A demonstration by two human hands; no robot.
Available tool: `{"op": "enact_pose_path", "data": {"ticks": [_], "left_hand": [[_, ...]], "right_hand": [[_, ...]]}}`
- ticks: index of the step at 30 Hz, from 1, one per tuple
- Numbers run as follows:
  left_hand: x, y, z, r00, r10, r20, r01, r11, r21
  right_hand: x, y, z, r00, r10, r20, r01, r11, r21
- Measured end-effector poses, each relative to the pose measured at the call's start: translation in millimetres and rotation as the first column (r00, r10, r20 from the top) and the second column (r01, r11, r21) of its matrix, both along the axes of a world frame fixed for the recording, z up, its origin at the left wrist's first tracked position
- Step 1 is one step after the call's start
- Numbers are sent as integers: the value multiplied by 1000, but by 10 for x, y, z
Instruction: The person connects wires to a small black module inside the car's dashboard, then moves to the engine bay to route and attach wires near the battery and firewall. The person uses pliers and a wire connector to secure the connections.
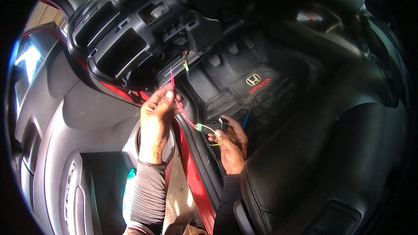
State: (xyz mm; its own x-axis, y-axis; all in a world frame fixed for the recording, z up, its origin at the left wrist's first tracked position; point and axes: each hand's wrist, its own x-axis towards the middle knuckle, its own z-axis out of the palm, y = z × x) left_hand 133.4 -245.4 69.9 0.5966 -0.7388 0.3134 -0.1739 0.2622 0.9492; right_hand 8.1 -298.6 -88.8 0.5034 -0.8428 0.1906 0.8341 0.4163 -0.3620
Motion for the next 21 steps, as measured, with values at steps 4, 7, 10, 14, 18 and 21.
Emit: {"op": "enact_pose_path", "data": {"ticks": [4,7,10,14,18,21], "left_hand": [[-33,-6,132,998,44,55,-43,999,-11],[-32,13,175,993,53,109,-56,998,29],[-10,39,184,987,52,150,-60,997,47],[10,65,201,985,46,168,-55,997,53],[-23,61,214,988,39,153,-50,996,73],[-67,34,192,930,146,337,-173,984,51]], "right_hand": [[-6,-2,23,1000,7,21,-8,1000,25],[-10,-1,24,1000,12,6,-12,1000,16],[-5,-5,17,1000,14,7,-14,1000,15],[-3,-8,6,999,20,30,-20,1000,16],[2,-3,3,1000,16,21,-17,1000,25],[7,-1,0,1000,10,12,-10,1000,26]]}}
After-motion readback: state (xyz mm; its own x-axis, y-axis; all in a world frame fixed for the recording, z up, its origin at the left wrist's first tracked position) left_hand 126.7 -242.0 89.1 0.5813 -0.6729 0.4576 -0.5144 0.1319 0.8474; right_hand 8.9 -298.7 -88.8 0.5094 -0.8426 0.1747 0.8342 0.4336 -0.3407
